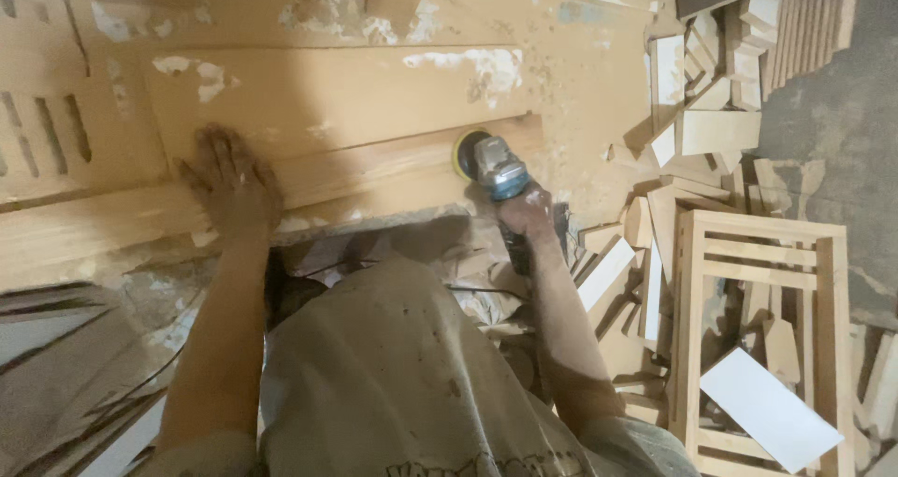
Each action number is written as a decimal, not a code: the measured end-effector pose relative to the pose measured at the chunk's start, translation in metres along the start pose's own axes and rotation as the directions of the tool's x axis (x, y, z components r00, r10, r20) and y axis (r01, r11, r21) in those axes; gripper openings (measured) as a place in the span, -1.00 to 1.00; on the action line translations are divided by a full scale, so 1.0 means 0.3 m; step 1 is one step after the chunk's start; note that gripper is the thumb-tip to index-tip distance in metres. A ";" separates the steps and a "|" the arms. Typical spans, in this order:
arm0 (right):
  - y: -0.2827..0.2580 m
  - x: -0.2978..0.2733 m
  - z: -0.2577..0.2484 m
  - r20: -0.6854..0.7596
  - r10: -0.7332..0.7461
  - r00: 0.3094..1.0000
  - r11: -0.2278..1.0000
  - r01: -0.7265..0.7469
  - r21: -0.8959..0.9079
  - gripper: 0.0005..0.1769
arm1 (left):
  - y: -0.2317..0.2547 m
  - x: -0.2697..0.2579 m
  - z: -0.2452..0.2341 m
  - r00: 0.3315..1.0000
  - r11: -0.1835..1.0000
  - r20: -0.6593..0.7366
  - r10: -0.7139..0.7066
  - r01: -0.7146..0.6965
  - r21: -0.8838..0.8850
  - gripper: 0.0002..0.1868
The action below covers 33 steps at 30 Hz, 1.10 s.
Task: The person sands wood planks and slats using a power sander, handling them individually and placing them in stacks.
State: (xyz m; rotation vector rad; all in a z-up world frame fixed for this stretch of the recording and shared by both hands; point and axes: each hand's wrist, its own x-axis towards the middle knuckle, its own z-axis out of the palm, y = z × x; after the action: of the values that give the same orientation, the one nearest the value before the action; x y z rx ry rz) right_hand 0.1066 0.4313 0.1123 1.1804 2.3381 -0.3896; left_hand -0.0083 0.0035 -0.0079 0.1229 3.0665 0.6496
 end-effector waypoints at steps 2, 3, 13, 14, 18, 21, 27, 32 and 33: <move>-0.212 -0.194 -0.042 -0.077 -0.312 0.947 0.929 0.321 0.182 -0.10 | 0.003 -0.003 -0.001 0.999 0.998 -0.010 0.033 -0.034 -0.048 -0.38; -0.275 -0.224 -0.026 -0.076 -0.312 0.947 0.930 0.321 0.180 -0.10 | 0.001 -0.010 -0.019 0.999 0.998 -0.008 0.032 -0.032 -0.050 -0.38; -0.190 -0.135 -0.264 0.081 -0.188 0.979 0.978 0.179 0.104 -0.02 | -0.025 -0.003 -0.026 0.934 0.959 -0.216 0.284 -0.276 0.067 -0.43; -0.176 -0.129 -0.331 0.093 -0.028 0.995 0.994 0.017 0.112 0.03 | -0.032 -0.004 -0.020 0.951 0.968 -0.177 0.252 -0.245 0.060 -0.38; 0.167 0.260 -0.249 0.019 -0.086 0.996 0.995 0.087 -0.052 -0.21 | 0.018 0.007 -0.077 0.967 0.974 -0.133 0.219 -0.224 -0.027 -0.39; 0.310 0.324 -0.200 0.003 0.027 1.000 0.995 -0.027 -0.096 -0.34 | -0.009 0.012 -0.045 0.925 0.953 -0.250 0.286 -0.303 -0.030 -0.54; 0.304 0.121 -0.150 0.032 0.061 0.998 0.998 -0.062 0.031 -0.45 | 0.009 0.011 -0.062 0.995 0.990 0.024 0.099 -0.096 -0.102 -0.29; -0.121 -0.187 -0.364 0.154 -0.035 0.988 0.943 -0.018 0.331 -0.56 | 0.017 0.008 -0.079 0.973 0.970 -0.083 0.216 -0.204 0.133 -0.33; -0.083 -0.132 -0.251 0.153 -0.034 0.988 0.943 -0.019 0.332 -0.56 | -0.004 0.004 -0.053 0.972 0.969 -0.083 0.218 -0.206 0.133 -0.33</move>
State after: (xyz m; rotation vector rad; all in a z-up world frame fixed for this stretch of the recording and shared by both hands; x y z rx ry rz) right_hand 0.0844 0.4245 0.1980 1.2403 2.1957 -0.8775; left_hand -0.0100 -0.0039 0.0060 0.4391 3.2153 0.4835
